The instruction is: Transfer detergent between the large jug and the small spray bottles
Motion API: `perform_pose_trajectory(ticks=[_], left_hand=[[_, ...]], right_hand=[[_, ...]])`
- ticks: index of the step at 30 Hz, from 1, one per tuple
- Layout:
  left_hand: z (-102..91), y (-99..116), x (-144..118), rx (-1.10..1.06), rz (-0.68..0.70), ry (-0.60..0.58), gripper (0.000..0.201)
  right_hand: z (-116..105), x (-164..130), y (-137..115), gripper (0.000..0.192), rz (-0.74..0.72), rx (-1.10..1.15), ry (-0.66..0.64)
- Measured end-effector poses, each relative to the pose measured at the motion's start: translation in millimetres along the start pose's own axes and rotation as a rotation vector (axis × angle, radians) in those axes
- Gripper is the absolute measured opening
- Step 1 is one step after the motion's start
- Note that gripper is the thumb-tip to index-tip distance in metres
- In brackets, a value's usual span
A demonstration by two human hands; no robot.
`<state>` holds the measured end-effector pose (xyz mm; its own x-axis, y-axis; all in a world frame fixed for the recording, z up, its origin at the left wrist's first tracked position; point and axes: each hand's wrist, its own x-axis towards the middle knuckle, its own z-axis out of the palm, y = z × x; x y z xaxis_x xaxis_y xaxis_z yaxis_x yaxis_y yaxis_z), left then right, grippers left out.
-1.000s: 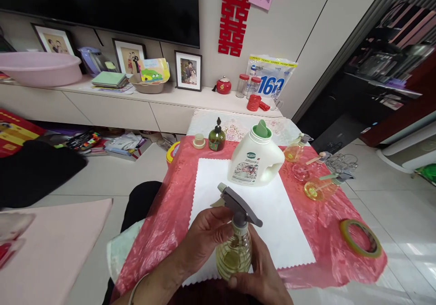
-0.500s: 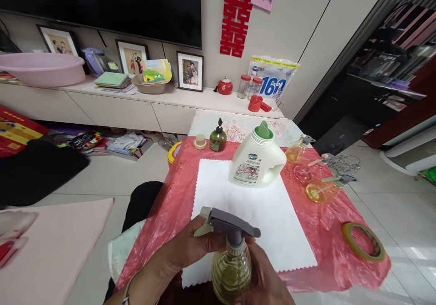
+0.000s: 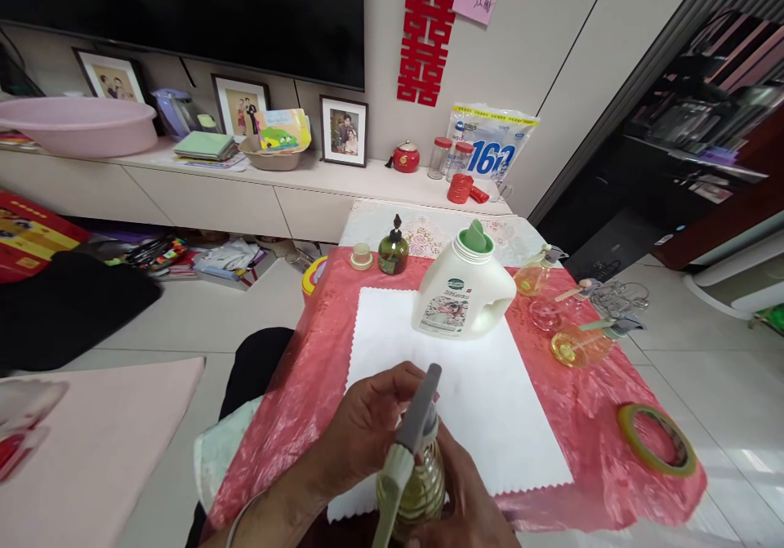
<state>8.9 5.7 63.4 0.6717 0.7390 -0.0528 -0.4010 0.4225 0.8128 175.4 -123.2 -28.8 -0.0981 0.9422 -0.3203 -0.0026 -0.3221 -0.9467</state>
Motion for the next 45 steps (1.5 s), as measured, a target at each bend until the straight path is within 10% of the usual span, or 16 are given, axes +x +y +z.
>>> perform_pose_trajectory(ticks=[14,21,31,38,45], left_hand=[[-27.0,43.9,6.8,-0.428,0.337,0.399,0.044],[-56.8,-18.1,22.7,-0.349,0.196,0.379,0.036],[-87.4,-89.7,20.5,-0.313,0.005,0.130,0.040],[-101.2,-100.9,19.9,-0.323,-0.007,0.053,0.038],[-103.6,-104.9,21.4,-0.324,-0.010,0.008,0.037]], right_hand=[[-26.9,-19.5,-27.3,0.093,0.028,-0.149,0.205],[-67.6,-31.4,-42.9,0.085,-0.093,-0.394,0.541],[-113.2,-26.8,-145.4,0.088,-0.141,-0.864,0.899],[-154.3,3.0,-195.3,0.081,-0.280,-1.264,0.920],[-150.9,39.9,-239.9,0.074,-0.510,-1.639,0.823]])
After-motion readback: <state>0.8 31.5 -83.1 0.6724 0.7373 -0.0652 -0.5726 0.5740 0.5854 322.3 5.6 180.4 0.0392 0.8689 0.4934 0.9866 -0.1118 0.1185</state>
